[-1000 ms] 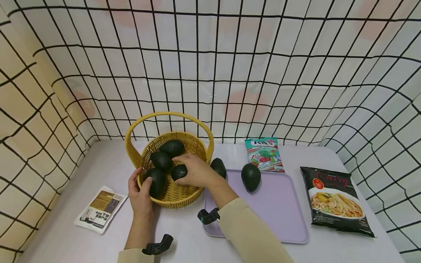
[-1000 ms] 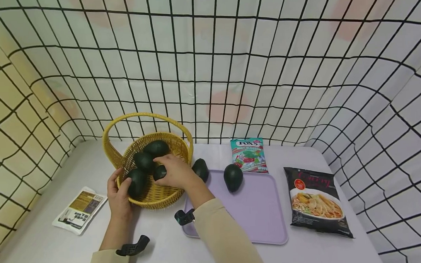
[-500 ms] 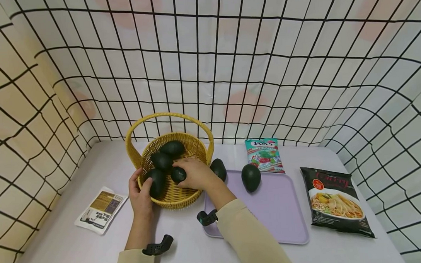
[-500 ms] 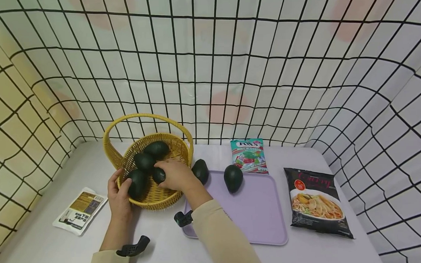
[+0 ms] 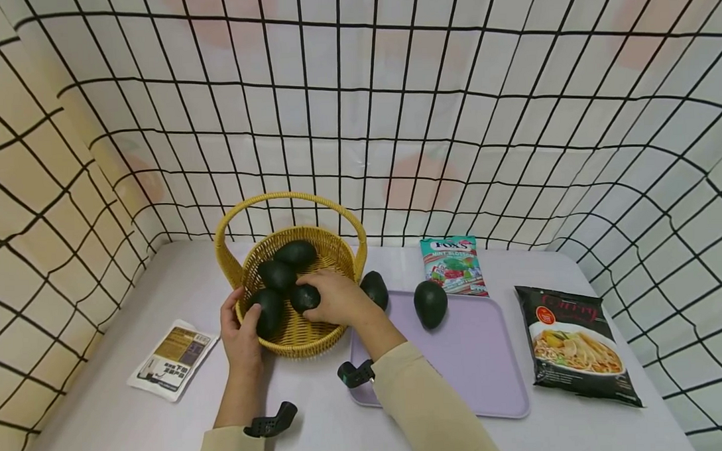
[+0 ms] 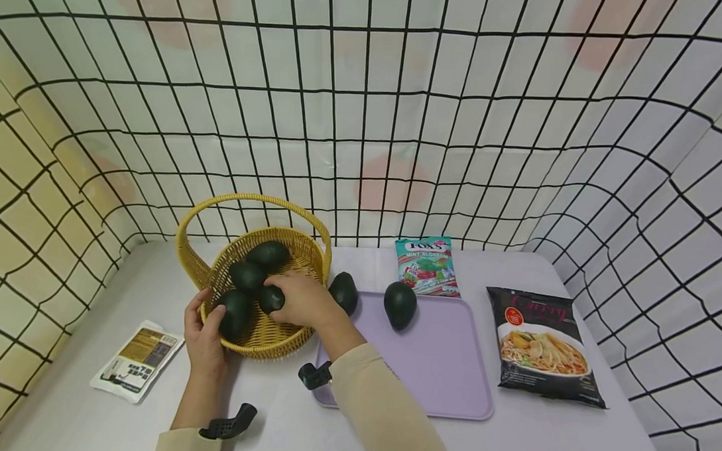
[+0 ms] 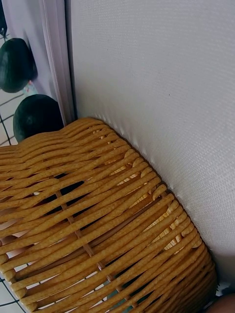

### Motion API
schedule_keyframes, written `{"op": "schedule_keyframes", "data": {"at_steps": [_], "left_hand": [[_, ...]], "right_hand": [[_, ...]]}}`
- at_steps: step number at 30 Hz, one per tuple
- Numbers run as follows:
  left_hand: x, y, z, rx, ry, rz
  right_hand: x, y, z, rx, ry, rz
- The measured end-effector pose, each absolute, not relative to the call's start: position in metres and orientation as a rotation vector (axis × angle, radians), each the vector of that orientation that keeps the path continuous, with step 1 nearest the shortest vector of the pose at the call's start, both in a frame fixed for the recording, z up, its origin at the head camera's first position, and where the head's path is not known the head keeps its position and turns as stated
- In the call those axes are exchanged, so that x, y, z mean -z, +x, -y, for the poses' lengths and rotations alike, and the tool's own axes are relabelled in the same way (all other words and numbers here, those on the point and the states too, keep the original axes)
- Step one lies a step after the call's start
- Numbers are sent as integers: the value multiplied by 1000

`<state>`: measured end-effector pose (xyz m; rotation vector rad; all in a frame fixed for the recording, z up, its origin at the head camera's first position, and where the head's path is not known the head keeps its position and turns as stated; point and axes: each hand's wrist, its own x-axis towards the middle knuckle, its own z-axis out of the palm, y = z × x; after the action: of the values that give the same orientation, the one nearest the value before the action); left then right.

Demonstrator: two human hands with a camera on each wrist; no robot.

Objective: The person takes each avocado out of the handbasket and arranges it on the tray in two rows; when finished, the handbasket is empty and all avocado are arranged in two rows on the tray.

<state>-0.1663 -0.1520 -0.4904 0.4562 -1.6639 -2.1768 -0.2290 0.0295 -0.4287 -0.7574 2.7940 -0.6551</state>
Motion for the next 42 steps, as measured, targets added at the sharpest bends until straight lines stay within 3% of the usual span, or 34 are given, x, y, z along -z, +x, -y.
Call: {"op": "schedule_keyframes", "data": {"at_steps": [16, 42], "left_hand": [[489, -167, 150, 2181, 462, 1658], [491, -168, 150, 2166, 477, 1654]], "right_hand": [[427, -223, -38, 1044, -696, -2766], [422, -174, -81, 1659, -526, -2794]]}}
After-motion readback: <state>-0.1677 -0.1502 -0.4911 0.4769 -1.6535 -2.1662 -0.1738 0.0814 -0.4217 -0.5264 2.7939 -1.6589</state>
